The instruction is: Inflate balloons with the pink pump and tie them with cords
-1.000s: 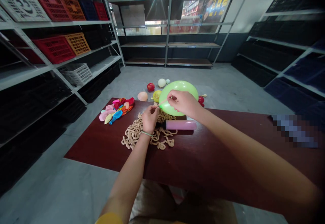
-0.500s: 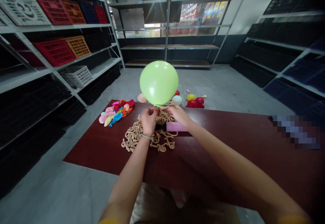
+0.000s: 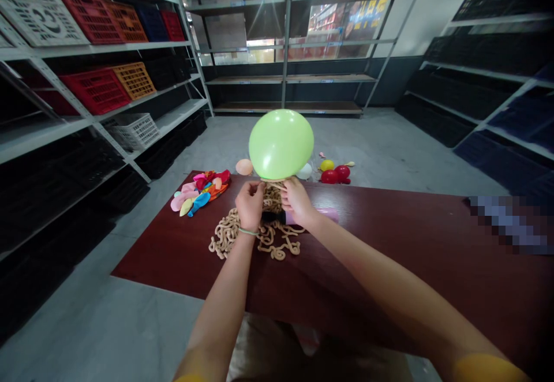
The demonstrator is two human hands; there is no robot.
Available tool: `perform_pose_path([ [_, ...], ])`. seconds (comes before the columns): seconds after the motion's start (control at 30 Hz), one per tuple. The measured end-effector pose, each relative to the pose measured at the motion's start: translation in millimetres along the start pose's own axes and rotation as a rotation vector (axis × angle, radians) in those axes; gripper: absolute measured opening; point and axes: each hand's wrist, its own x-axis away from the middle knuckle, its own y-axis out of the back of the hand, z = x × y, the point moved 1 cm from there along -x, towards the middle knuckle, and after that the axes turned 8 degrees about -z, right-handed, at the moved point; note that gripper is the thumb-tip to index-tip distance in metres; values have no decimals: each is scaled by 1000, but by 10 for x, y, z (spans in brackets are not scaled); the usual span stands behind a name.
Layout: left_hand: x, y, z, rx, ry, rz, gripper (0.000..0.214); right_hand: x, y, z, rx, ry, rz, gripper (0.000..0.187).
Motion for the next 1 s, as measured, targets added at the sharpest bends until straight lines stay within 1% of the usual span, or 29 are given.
perform_pose_path([
  [0.07, -29, -33, 44, 90, 99, 29, 16, 79, 163, 73, 51, 33, -98, 22],
  [0.1, -34, -56, 61, 149, 152, 54, 17, 120, 247, 117, 124, 94, -149, 20],
  [0.17, -20, -105, 71, 261, 230, 114, 18, 188, 391, 205, 363, 268, -251, 20],
  [0.23, 15, -141, 49, 327, 257, 156, 18, 218, 486, 278, 560, 396, -297, 21],
  [0.33, 80, -151, -23, 370, 234, 187, 17, 191, 570, 348, 672, 459, -267, 20],
  [0.43, 134, -125, -102, 392, 156, 240, 17, 113, 652, 382, 701, 443, -232, 20],
  [0.5, 162, -109, -143, 389, 108, 314, 20, 55, 718, 391, 720, 425, -229, 19],
  [0.57, 187, -104, -168, 378, 100, 424, 26, 8, 780, 403, 747, 437, -227, 18],
  [0.67, 220, -121, -175, 386, 165, 596, 36, -20, 831, 449, 780, 509, -178, 20],
  [0.73, 236, -140, -165, 418, 233, 681, 42, -15, 831, 500, 780, 578, -109, 23],
  [0.8, 246, -156, -153, 458, 296, 749, 43, -11, 816, 552, 763, 641, -38, 24],
  [0.87, 250, -159, -149, 512, 346, 786, 39, -27, 806, 585, 743, 670, -7, 23],
  [1.0, 252, -144, -161, 625, 436, 775, 34, -110, 831, 580, 744, 635, -7, 18],
])
